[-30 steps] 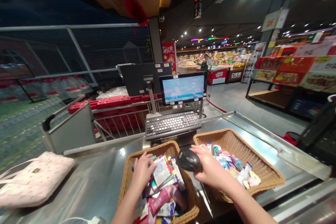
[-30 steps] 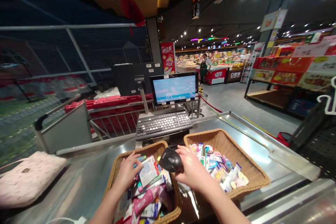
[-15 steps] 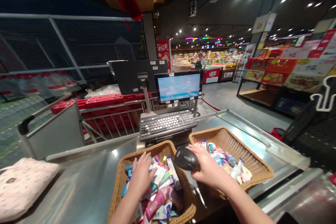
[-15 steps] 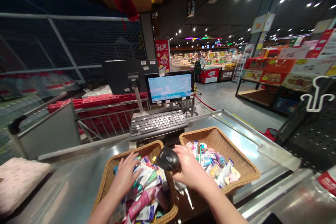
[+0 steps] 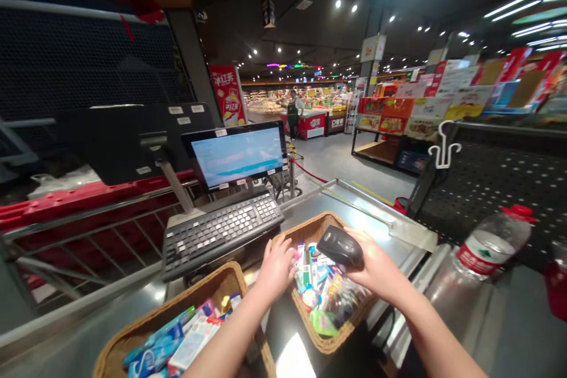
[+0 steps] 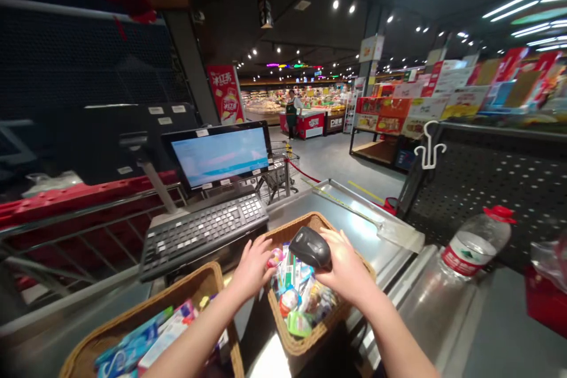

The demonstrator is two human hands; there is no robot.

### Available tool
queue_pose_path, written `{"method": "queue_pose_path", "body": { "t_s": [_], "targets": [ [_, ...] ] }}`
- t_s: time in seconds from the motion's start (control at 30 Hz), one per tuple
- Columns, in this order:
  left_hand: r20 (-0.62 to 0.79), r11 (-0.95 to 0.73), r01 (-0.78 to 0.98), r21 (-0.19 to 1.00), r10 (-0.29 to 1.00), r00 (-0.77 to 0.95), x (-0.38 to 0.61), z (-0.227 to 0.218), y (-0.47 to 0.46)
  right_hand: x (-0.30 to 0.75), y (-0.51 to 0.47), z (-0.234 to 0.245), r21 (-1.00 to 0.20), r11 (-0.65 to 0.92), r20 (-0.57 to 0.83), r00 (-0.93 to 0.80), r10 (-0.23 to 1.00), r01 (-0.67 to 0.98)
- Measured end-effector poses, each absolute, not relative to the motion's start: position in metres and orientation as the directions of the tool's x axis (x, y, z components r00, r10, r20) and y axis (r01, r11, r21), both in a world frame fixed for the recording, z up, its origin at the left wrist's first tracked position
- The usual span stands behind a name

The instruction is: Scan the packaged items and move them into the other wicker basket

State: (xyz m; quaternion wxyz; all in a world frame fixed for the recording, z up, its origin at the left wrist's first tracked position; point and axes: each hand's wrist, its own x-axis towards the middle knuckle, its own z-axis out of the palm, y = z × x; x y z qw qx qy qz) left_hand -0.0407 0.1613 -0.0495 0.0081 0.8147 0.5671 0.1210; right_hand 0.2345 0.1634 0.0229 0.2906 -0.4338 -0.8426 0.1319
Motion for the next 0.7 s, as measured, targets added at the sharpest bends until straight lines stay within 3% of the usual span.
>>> {"method": "queue_pose_path", "body": {
  "t_s": [0.27,0.47,0.7],
  "targets": [
    [-0.016,-0.524,0.85,0.051,0.851,0.526,0.004,-0.099,0.256,0.266,0.183,0.019,-0.538,0.5,0.274,-0.42,0.865,0.678],
    [-0.19,-0.59,0.807,0.021,0.79,0.583,0.019,-0.13,0.285,0.276,0.201,0.013,-0.55,0.496,0.233,-0.446,0.864,0.672],
    [-0.246,-0.605,0.796,0.034,0.767,0.593,0.016,-0.14,0.297,0.282,0.217,0.007,-0.576,0.477,0.195,-0.456,0.869,0.663]
  ]
}}
